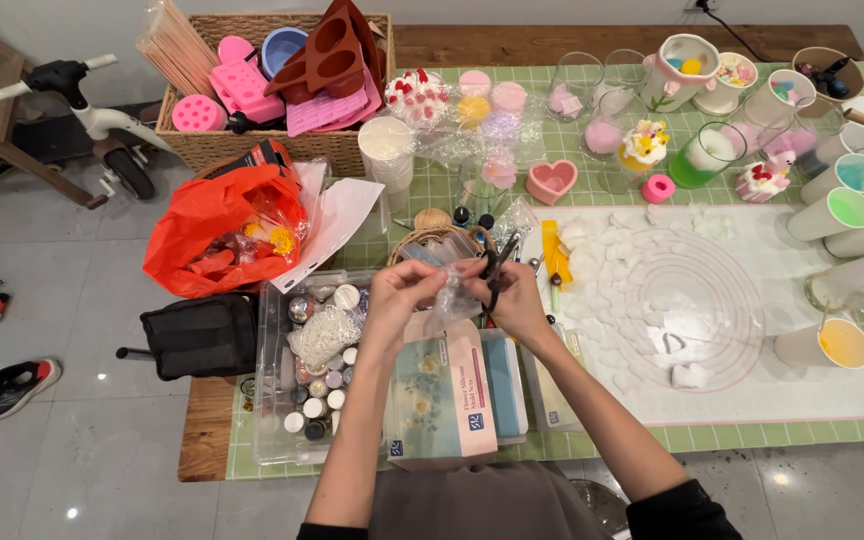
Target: Preparing candle making supplies by cutting and sealing small components.
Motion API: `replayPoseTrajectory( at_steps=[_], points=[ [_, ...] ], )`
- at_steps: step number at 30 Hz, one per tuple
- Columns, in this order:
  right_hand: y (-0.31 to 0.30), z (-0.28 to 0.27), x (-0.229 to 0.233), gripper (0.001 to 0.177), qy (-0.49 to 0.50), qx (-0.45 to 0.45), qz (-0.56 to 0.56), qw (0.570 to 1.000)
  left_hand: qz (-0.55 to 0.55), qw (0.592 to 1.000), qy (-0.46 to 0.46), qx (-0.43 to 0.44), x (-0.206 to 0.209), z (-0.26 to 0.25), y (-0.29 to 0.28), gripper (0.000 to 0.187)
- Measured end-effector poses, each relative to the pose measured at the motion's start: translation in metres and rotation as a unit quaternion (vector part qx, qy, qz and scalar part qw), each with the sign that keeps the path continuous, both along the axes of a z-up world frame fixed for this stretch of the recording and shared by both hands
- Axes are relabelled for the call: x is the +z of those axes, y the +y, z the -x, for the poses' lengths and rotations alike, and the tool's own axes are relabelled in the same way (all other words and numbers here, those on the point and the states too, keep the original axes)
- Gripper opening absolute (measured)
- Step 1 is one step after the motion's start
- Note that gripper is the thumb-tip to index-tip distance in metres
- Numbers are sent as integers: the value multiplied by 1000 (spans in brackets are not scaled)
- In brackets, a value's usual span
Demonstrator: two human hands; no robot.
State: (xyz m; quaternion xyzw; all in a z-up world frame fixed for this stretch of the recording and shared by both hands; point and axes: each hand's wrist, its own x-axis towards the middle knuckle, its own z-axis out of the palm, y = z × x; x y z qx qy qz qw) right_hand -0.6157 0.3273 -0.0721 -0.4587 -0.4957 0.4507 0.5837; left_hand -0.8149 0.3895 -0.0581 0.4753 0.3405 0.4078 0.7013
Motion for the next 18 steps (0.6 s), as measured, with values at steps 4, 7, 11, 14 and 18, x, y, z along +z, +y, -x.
replayPoseTrajectory(
  at_steps=[4,7,11,14,18],
  points=[
    [-2,-1,4,9,-3,-12,17,1000,44,998,-39,-36,57,3,-7,9],
    [-2,0,0,14,-17,-22,62,998,-46,997,-6,-57,69,1,-9,20],
    [1,9,8,17,114,-6,78,990,-128,992,15,-14,28,-10,-2,11],
    [2,13,16,17,244,-4,79,967,-112,993,-6,37,10,-19,-4,5],
    [20,-7,-26,23,358,-25,89,929,-76,991,-96,49,19,-16,-8,8]
  ],
)
